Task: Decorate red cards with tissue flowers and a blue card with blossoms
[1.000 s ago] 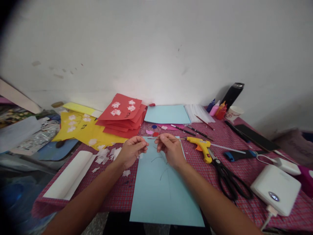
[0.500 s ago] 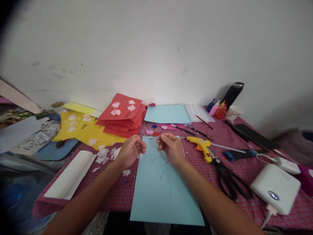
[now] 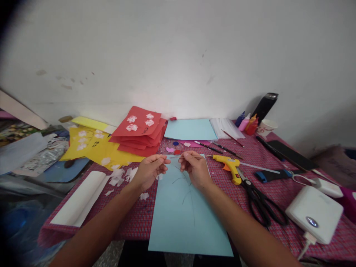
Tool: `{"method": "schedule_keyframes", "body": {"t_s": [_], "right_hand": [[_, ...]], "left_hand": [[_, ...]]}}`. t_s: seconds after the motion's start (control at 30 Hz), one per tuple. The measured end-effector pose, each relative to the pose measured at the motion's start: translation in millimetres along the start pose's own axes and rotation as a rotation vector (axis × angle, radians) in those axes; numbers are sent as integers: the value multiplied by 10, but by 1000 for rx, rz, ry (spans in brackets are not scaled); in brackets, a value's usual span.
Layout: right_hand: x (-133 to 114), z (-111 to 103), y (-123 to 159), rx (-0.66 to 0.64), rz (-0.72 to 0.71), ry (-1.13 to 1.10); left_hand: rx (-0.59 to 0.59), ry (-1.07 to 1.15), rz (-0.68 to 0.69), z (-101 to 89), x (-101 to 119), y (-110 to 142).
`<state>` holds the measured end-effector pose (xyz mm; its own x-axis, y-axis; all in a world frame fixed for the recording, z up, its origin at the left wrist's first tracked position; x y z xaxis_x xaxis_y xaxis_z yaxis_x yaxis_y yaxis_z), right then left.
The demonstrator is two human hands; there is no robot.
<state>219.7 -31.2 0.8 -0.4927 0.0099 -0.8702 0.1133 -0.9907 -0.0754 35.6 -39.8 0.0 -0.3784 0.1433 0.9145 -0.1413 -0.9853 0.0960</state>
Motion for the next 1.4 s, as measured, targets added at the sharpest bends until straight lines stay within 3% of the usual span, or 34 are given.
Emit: {"method": "schedule_keyframes", "body": {"t_s": [0.33,0.57,0.73,1.07,1.27,1.4], "right_hand": [[-4,-3,-1,-15,-9,-11],[-3,-4,24,-95,-46,2],[5,7,88,-147,-149,196],[-21,74,201,-136,-482,889],[-24,45,195,-64,-541,924],[-17,76,244,-113,-588,933]], "left_hand": [[55,-42,54,-11,-21,-23],[49,-162,175,-6,-38,-30],[86,-350,222,-6,-36,-11],[203,-662,266,6,6,54],[214,-688,271,27,31,68],[232,-788,340,46,48,91]]}}
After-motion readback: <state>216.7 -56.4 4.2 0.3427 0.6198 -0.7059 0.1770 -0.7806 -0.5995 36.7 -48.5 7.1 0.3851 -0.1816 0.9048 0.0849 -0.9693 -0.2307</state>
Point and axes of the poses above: each hand's wrist, its own y-axis away from the middle knuckle, its own z-axis out of the palm, x = y × z, the point moved 1 cm from there along -y, towards the middle knuckle
